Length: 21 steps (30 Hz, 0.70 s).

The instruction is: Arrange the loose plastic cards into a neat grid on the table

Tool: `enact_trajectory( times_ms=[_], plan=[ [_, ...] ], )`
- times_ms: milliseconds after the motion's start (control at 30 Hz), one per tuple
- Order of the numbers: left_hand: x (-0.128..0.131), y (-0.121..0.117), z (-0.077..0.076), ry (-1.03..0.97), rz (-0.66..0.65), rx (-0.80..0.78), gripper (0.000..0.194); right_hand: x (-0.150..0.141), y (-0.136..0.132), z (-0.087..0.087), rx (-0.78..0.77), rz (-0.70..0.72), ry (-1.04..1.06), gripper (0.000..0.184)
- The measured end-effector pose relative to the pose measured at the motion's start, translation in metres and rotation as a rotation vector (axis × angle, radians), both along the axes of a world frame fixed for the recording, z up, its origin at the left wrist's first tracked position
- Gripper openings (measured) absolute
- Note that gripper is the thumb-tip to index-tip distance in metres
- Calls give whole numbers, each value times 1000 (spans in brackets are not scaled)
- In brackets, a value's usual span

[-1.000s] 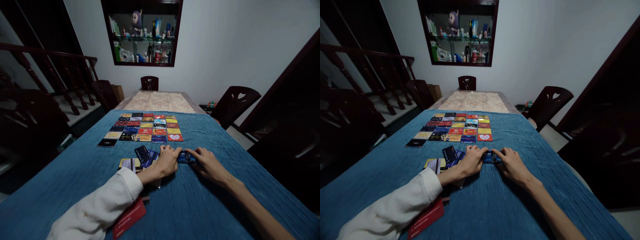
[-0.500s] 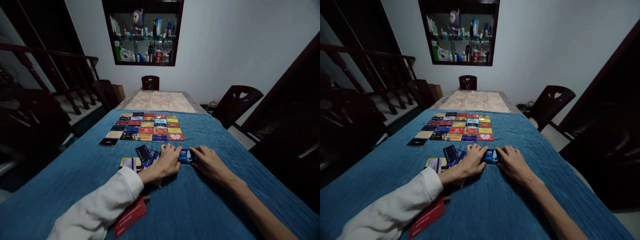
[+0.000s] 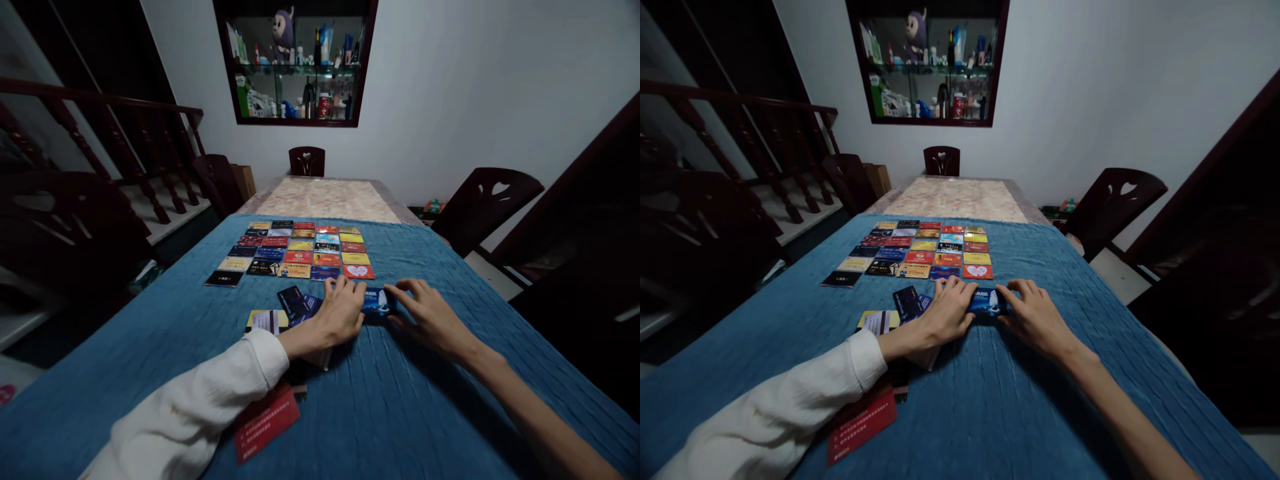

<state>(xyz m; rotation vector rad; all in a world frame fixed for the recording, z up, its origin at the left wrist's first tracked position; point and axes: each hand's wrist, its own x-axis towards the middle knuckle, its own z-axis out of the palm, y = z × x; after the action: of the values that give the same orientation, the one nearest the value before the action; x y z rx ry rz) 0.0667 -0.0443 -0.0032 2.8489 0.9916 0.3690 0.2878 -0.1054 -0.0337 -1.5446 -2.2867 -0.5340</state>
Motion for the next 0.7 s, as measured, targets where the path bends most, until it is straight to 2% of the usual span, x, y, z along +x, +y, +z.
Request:
enact_trajectory(
  times_ms=[267, 700],
  plan=[
    [-7, 13, 4, 23, 56, 64, 44, -4, 21, 6, -75, 23, 26, 48],
    [1, 36, -4, 28, 73, -62, 29, 8, 49, 1, -398, 75, 223, 42]
  ],
)
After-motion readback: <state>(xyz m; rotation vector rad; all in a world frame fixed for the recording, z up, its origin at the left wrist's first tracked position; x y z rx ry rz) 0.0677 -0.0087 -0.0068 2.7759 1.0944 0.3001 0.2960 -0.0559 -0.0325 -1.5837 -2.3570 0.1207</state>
